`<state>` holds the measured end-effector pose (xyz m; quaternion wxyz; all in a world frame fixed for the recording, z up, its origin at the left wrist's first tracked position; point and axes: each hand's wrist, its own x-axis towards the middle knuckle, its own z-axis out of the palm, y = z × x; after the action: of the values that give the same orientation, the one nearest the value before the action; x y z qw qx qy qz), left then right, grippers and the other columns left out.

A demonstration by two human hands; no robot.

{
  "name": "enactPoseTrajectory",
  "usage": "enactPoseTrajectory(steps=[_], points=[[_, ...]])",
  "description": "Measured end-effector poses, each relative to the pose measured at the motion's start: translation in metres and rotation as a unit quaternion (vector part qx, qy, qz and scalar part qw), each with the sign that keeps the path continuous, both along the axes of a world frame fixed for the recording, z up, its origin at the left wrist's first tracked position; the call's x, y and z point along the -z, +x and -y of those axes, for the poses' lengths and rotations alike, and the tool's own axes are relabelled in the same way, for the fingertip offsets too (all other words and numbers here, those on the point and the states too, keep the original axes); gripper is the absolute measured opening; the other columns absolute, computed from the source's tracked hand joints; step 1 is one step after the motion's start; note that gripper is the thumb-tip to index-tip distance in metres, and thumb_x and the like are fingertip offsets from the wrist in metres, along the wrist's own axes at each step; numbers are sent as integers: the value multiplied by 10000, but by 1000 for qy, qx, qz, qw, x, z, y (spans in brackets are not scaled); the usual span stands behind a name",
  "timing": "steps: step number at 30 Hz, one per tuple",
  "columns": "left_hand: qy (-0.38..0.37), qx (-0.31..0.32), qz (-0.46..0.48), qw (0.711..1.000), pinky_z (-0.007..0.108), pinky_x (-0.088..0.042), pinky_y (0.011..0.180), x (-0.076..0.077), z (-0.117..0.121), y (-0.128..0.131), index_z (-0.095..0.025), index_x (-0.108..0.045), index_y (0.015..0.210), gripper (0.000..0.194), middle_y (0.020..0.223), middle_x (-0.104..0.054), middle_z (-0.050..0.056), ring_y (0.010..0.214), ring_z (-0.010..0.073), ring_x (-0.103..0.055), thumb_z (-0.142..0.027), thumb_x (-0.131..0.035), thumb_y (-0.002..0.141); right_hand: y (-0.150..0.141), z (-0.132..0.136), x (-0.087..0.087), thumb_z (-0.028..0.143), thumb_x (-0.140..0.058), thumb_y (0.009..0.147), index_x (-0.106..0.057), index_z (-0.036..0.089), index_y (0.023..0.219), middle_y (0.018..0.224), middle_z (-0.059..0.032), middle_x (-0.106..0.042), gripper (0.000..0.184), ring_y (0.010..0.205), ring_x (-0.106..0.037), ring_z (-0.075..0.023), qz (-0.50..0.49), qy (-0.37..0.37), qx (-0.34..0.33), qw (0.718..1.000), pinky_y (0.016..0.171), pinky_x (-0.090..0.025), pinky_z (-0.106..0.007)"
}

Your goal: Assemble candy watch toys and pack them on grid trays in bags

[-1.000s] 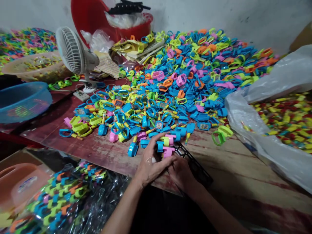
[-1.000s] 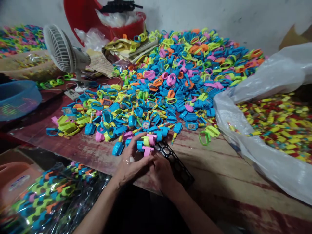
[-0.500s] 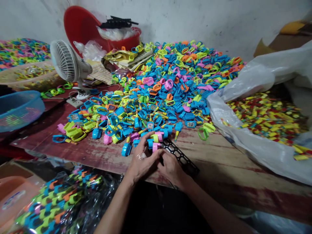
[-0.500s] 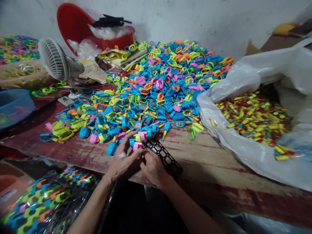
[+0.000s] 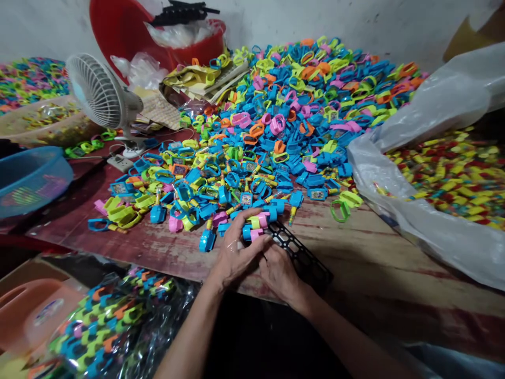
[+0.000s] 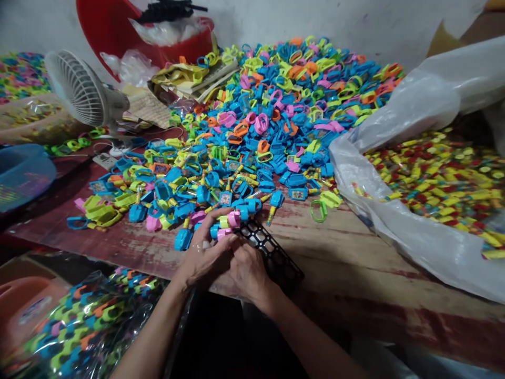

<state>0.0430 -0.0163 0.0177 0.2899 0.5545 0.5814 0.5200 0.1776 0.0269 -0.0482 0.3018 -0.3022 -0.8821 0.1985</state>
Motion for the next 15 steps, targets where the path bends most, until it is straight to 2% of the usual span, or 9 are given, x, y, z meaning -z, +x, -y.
enactPoseTrajectory(steps=[3,6,9,11,13,15], points=[[-5,-21,-15,1000,426,-504,968,0,1,1,-280,-537,1321,465,1105,-688,52,1118,266,-616,-364,-638,875,-2,0,3,56,-404,802,-610,178,1163,1044,-134,-707,433,946,-681,-269,-7,-15,-7,1000,834,-579,-397],[1,-40,-26,999,422,-516,951,-1,2,4,-285,-555,1296,443,1147,-675,55,1114,266,-619,-367,-641,869,-4,3,0,60,-422,788,-604,151,1173,1042,-152,-703,435,954,-679,-289,0,-31,2,1000,835,-575,-415],[14,-53,-16,998,412,-508,959,-1,2,7,-262,-563,1284,427,1215,-648,67,1119,262,-615,-352,-634,873,3,3,-10,59,-434,794,-606,143,1159,1026,-143,-703,413,941,-682,-276,3,-48,-9,999,838,-566,-395],[22,-57,-1,998,408,-503,961,0,1,9,-253,-567,1279,419,1225,-641,72,1116,259,-611,-349,-629,876,16,-3,-21,92,-445,845,-612,171,1139,1044,-116,-704,347,956,-679,-244,-16,-54,-12,998,850,-553,-354],[26,-55,13,998,404,-503,953,2,1,10,-251,-573,1273,418,1200,-648,73,1103,256,-611,-353,-633,873,32,-17,-31,151,-445,906,-622,190,1108,1058,-101,-708,271,973,-673,-230,-26,-41,43,998,859,-531,-336],[27,-55,27,998,396,-505,937,4,0,10,-246,-573,1275,430,1166,-657,71,1084,252,-614,-358,-645,865,44,-38,-41,223,-454,944,-638,192,1055,1016,-100,-718,217,949,-674,-241,17,-26,154,988,836,-510,-341]])
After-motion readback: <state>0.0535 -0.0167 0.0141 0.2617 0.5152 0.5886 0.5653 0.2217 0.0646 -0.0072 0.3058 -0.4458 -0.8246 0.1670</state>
